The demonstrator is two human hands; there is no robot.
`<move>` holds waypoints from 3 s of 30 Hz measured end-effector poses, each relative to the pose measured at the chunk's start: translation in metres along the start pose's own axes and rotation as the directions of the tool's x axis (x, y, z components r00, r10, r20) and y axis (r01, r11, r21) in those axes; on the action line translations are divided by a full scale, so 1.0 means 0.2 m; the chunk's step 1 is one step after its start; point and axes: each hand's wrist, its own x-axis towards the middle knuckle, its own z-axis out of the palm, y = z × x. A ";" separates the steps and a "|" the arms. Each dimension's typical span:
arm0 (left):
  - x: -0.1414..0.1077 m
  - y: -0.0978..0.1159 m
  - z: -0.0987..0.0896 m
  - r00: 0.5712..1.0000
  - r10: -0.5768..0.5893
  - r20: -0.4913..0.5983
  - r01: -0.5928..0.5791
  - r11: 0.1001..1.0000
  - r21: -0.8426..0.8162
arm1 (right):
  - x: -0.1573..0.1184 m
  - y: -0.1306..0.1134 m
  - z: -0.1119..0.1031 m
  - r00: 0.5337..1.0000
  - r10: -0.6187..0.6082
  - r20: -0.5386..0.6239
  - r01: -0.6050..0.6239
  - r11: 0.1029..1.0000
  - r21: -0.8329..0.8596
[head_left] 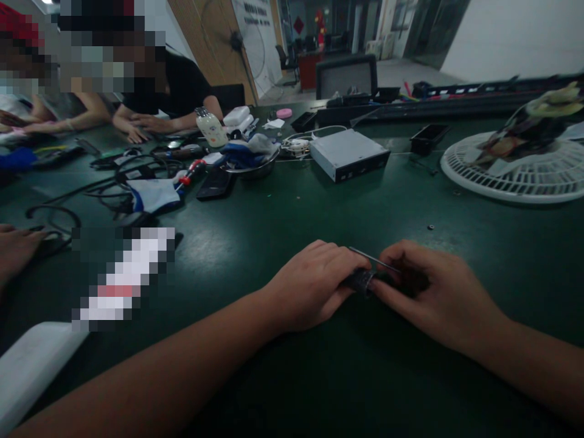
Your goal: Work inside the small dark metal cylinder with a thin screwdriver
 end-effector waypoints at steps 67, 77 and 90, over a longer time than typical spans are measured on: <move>0.01 -0.06 0.02 0.889 -0.235 -0.394 0.278 0.959 0.056 | 0.01 0.01 0.00 0.969 -0.234 -0.080 0.229 0.971 -0.070; 0.01 -0.06 0.03 0.883 -0.248 -0.398 0.273 0.962 0.008 | 0.00 0.00 0.01 0.978 -0.184 -0.099 0.173 0.979 -0.108; 0.01 -0.06 0.04 0.886 -0.243 -0.396 0.265 0.964 0.001 | -0.01 0.01 0.01 0.979 -0.199 -0.039 0.195 0.977 -0.087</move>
